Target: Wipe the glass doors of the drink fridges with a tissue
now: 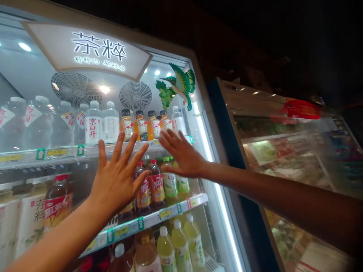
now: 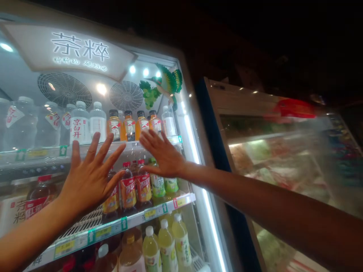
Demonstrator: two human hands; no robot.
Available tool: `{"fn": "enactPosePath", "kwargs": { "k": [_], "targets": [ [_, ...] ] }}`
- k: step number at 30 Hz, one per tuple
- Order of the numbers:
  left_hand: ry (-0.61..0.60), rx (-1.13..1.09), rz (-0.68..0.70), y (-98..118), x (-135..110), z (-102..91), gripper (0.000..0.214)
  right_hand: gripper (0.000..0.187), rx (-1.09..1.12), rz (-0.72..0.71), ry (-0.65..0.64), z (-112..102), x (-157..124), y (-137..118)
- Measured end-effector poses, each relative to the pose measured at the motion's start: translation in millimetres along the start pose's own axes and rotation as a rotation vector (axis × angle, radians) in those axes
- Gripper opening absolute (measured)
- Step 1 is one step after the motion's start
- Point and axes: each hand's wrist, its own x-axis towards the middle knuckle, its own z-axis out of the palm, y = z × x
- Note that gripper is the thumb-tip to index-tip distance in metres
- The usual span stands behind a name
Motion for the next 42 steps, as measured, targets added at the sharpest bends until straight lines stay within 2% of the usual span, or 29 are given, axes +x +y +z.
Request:
{"fn": "enactPosePath", "kwargs": {
  "k": [2,4,5,8,9,10,13,14,15,16,19,20,21,24,25,26,28,30,31,32,33,35,36,37,38,41,42],
  "targets": [
    [-0.011,0.006,-0.010,11,11,4.4,0.075,0.095,-0.017,0.229,0.017,-3,8,21],
    [-0.026,0.017,-0.022,22,20,7.3,0.074,0.097,-0.016,0.306,0.039,-3,7,30],
    [-0.034,0.023,-0.029,27,24,8.5,0.074,0.100,-0.005,0.255,0.046,-2,2,30],
    [-0.054,0.042,-0.047,41,33,11.7,0.073,0.103,0.066,-0.049,0.029,-1,-19,35],
    [-0.059,0.051,-0.051,46,36,12.9,0.072,0.101,0.094,-0.082,0.024,-2,-22,42],
    [-0.063,0.064,-0.058,50,39,14.3,0.071,0.099,0.121,-0.052,0.027,-4,-22,51],
    [-0.067,0.099,-0.080,63,45,18.7,0.069,0.100,0.186,0.252,0.103,-7,-15,77],
    [-0.067,0.108,-0.087,67,47,20.2,0.070,0.101,0.200,0.307,0.134,-5,-15,80],
    [-0.068,0.115,-0.092,71,48,21.6,0.070,0.102,0.206,0.298,0.154,-3,-18,78],
    [-0.074,0.117,-0.094,75,49,22.8,0.071,0.102,0.203,0.228,0.162,-1,-23,75],
    [-0.107,0.111,-0.089,83,51,25.5,0.072,0.097,0.178,-0.085,0.118,5,-39,71],
    [-0.118,0.107,-0.090,84,51,25.9,0.072,0.096,0.173,-0.091,0.106,5,-40,77],
    [-0.128,0.105,-0.094,85,51,26.0,0.071,0.095,0.170,-0.019,0.114,4,-38,85],
    [-0.138,0.120,-0.116,82,48,23.6,0.069,0.096,0.174,0.318,0.206,2,-31,100],
    [-0.135,0.130,-0.119,79,45,21.7,0.069,0.096,0.180,0.354,0.229,3,-33,95],
    [-0.127,0.142,-0.118,76,41,19.3,0.069,0.096,0.188,0.317,0.234,4,-37,85],
    [-0.107,0.170,-0.107,66,30,13.0,0.070,0.096,0.209,0.110,0.203,9,-50,56],
    [-0.093,0.201,-0.093,53,18,5.3,0.070,0.099,0.201,-0.186,0.149,13,-55,30],
    [-0.089,0.213,-0.089,45,12,0.9,0.069,0.099,0.184,-0.248,0.149,14,-50,24],
    [-0.089,0.224,-0.090,37,6,-3.6,0.068,0.097,0.169,-0.241,0.153,14,-40,22],
    [-0.088,0.232,-0.096,29,0,-8.3,0.068,0.094,0.158,-0.154,0.177,13,-26,22],
    [-0.084,0.243,-0.110,11,-10,-18.5,0.068,0.088,0.153,0.108,0.232,13,5,18],
    [-0.082,0.247,-0.112,1,-16,-24.0,0.068,0.089,0.148,0.178,0.252,12,18,9],
    [-0.081,0.252,-0.113,-10,-22,-30.0,0.068,0.092,0.145,0.184,0.256,13,27,-5],
    [-0.082,0.257,-0.112,-21,-29,-36.3,0.069,0.095,0.144,0.122,0.245,13,33,-23],
    [-0.081,0.281,-0.097,-60,-55,-56.4,0.070,0.097,0.151,-0.221,0.169,14,46,-83],
    [-0.081,0.289,-0.093,-73,-65,-63.0,0.070,0.095,0.149,-0.269,0.157,14,55,-97]
  ]
}}
